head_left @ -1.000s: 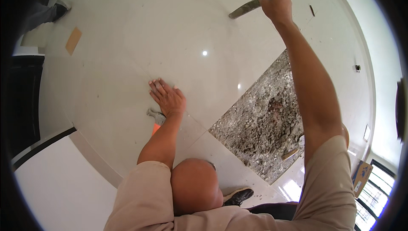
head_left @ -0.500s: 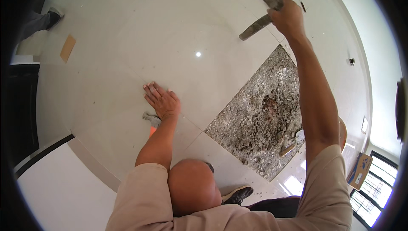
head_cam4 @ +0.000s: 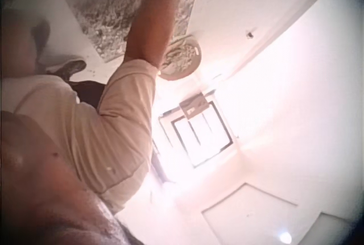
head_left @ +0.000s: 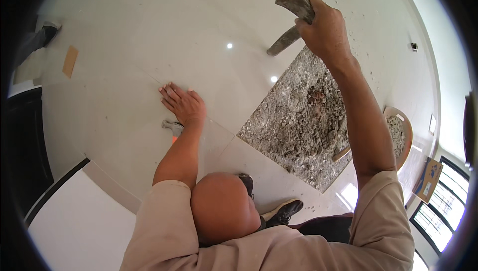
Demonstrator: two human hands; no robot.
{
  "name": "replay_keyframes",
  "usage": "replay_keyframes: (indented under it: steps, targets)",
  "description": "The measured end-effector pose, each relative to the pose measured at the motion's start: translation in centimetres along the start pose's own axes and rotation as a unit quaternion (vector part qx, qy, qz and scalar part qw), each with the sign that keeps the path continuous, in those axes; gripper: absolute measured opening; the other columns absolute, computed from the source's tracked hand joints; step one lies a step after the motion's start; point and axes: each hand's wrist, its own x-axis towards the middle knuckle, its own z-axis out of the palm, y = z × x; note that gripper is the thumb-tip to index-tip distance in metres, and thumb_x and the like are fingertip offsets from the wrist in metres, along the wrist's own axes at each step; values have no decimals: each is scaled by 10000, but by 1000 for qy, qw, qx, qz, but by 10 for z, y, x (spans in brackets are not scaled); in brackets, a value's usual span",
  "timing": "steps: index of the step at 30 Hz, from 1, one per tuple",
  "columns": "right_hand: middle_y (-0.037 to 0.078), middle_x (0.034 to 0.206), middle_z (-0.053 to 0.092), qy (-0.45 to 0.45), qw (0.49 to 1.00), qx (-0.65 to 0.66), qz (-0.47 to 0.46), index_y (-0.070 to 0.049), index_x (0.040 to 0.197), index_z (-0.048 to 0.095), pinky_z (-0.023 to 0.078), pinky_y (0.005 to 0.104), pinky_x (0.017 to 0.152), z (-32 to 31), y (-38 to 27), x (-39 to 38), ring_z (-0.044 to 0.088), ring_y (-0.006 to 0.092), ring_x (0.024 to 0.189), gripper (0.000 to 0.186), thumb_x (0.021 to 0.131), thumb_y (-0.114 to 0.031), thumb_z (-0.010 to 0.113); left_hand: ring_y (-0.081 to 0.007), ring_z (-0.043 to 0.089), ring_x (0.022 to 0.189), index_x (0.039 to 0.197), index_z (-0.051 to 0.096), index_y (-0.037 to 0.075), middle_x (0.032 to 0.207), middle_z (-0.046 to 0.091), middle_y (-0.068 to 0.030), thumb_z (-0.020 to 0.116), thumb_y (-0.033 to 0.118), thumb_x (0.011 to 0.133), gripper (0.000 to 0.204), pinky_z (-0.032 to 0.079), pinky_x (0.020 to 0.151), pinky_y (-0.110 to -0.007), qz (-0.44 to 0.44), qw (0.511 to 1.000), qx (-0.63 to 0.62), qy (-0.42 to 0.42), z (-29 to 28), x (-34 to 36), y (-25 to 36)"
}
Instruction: The person uses a trowel and a hammer to chip away and remove debris from a section of tiled flooring, then clears the loose material by hand.
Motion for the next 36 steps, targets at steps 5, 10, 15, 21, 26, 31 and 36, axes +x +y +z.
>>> replay_keyframes:
  steps: [5, 10, 15, 21, 26, 31, 36]
  targets:
    - [206, 761, 670, -4, 997, 74, 5, 6, 937, 600, 526, 467, 680, -15, -20, -28, 658, 391, 715, 193, 808, -93, 705, -378, 74, 1556, 1531, 217, -100, 1615, 196, -216, 382, 318, 1019, 682, 104, 1253, -531, -2, 1000, -2, -10, -3, 0, -2]
    - [182, 705, 655, 0, 994, 55, -91, 1, 906, 588, 514, 428, 596, 4, -28, -48, 663, 340, 628, 146, 821, -49, 696, -376, 83, 1551, 1524, 229, -95, 1603, 210, -207, 410, 310, 1018, 672, 118, 1248, -528, -3, 1000, 0, 1, 5, 1, -4]
    - [192, 759, 675, 7, 991, 114, -76, -23, 907, 556, 557, 432, 624, 3, -39, -81, 677, 362, 651, 132, 820, 1, 652, -364, 79, 1551, 1516, 239, -94, 1592, 232, -193, 427, 312, 1025, 663, 118, 1247, -522, 12, 1000, 19, 18, 5, 1, -1]
    - [169, 786, 684, 6, 989, 147, -20, -16, 981, 575, 566, 399, 620, -10, -41, -103, 698, 272, 664, 204, 817, -6, 694, -339, 56, 1562, 1539, 232, -67, 1616, 205, -181, 407, 319, 1023, 668, 94, 1260, -500, -13, 1000, 18, -12, 8, -2, -3]
    - [71, 892, 666, -17, 913, 337, 231, -58, 1139, 614, 575, 376, 730, -41, 30, -158, 670, 198, 777, 369, 815, -110, 784, -334, 52, 1565, 1560, 195, -57, 1631, 193, -184, 396, 317, 1024, 683, 84, 1261, -497, -10, 1000, 14, -23, 0, -4, 4]
    - [92, 867, 619, 170, 620, 672, 367, -17, 1197, 586, 574, 402, 691, -21, 116, -235, 639, 213, 731, 415, 855, -146, 781, -333, 50, 1568, 1581, 167, -29, 1660, 145, -193, 359, 317, 1031, 678, 80, 1260, -498, -23, 999, 31, -27, 5, -2, 0]
    - [90, 787, 574, 303, 460, 636, 541, 30, 1142, 569, 562, 392, 598, 1, 179, -338, 584, 209, 643, 281, 892, -39, 675, -347, 51, 1570, 1586, 160, -22, 1672, 115, -220, 344, 347, 1034, 689, 98, 1251, -512, -5, 999, 41, -16, 11, -3, -1]
